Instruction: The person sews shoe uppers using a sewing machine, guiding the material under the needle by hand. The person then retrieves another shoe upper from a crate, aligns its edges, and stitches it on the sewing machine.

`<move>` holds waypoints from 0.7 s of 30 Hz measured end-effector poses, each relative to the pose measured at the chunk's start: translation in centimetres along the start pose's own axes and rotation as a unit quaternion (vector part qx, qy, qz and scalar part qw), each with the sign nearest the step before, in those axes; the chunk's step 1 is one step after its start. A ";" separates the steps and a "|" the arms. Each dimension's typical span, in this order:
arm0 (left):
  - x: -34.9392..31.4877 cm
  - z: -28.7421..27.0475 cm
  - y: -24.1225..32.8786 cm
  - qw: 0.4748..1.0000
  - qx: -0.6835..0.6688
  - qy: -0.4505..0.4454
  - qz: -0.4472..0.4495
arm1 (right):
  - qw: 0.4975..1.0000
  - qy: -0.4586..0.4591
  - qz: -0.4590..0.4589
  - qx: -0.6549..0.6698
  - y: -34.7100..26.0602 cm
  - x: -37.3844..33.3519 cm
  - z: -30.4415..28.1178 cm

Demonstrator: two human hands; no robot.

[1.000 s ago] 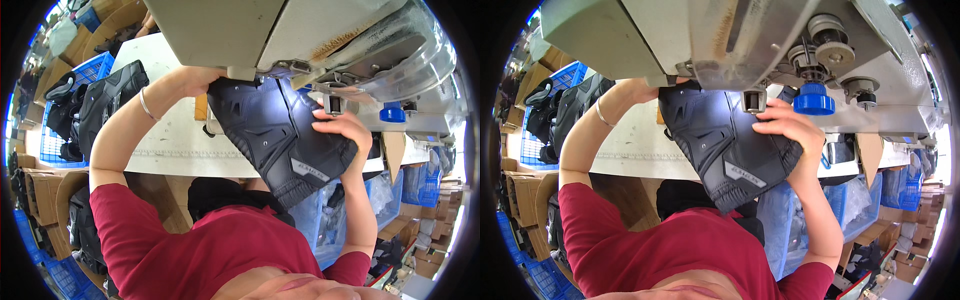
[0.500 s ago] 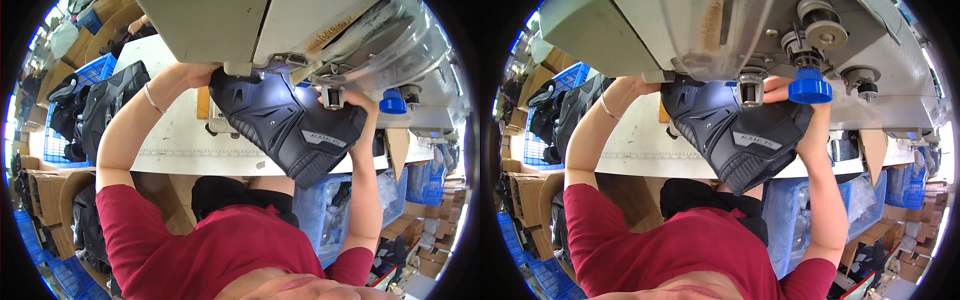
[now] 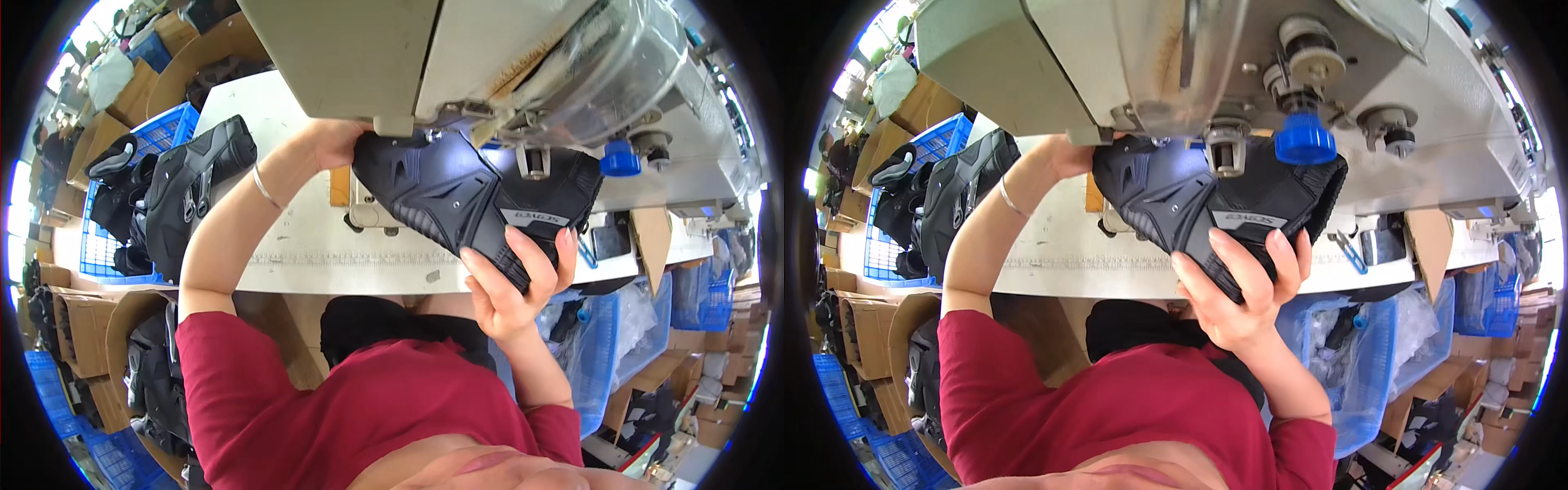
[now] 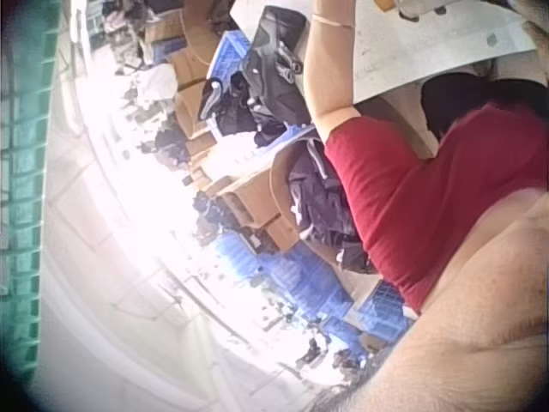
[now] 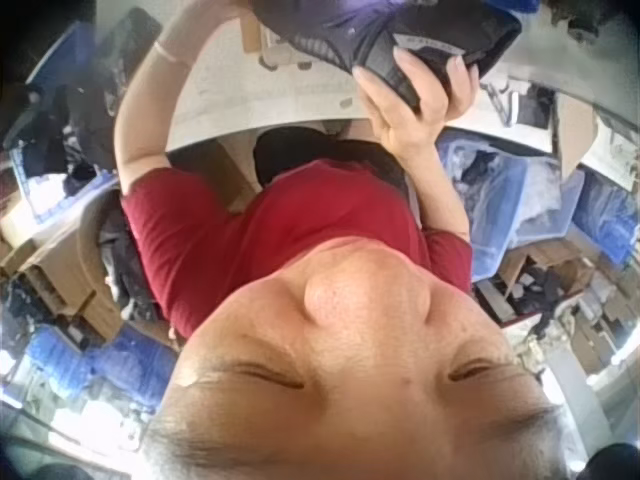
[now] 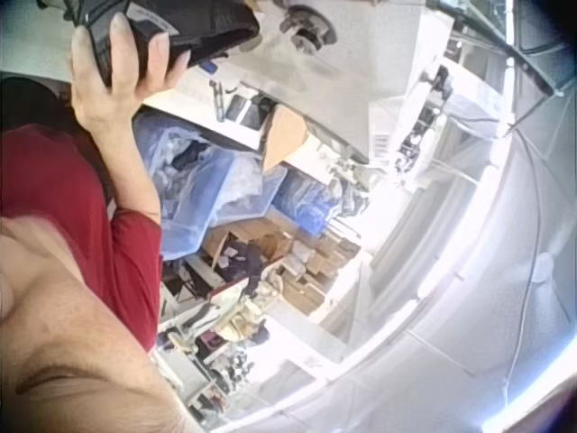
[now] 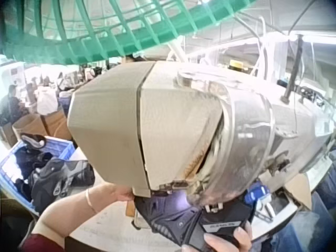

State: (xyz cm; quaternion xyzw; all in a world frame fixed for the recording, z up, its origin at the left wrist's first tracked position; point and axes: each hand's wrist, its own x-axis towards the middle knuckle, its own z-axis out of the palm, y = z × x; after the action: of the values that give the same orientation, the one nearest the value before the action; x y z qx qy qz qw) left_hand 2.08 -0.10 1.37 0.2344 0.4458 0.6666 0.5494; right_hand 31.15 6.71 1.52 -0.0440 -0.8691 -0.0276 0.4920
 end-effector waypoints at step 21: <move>-2.5 2.5 -4.4 0.982 -0.143 0.102 0.067 | 0.984 -0.059 0.069 0.150 7.6 1.9 0.0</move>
State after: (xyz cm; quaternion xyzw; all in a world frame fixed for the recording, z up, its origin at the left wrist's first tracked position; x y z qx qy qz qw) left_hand 7.06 -1.59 -0.72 0.1136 0.3831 0.7790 0.4832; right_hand 30.95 14.31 3.18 -0.0314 -0.8859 0.1401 0.4411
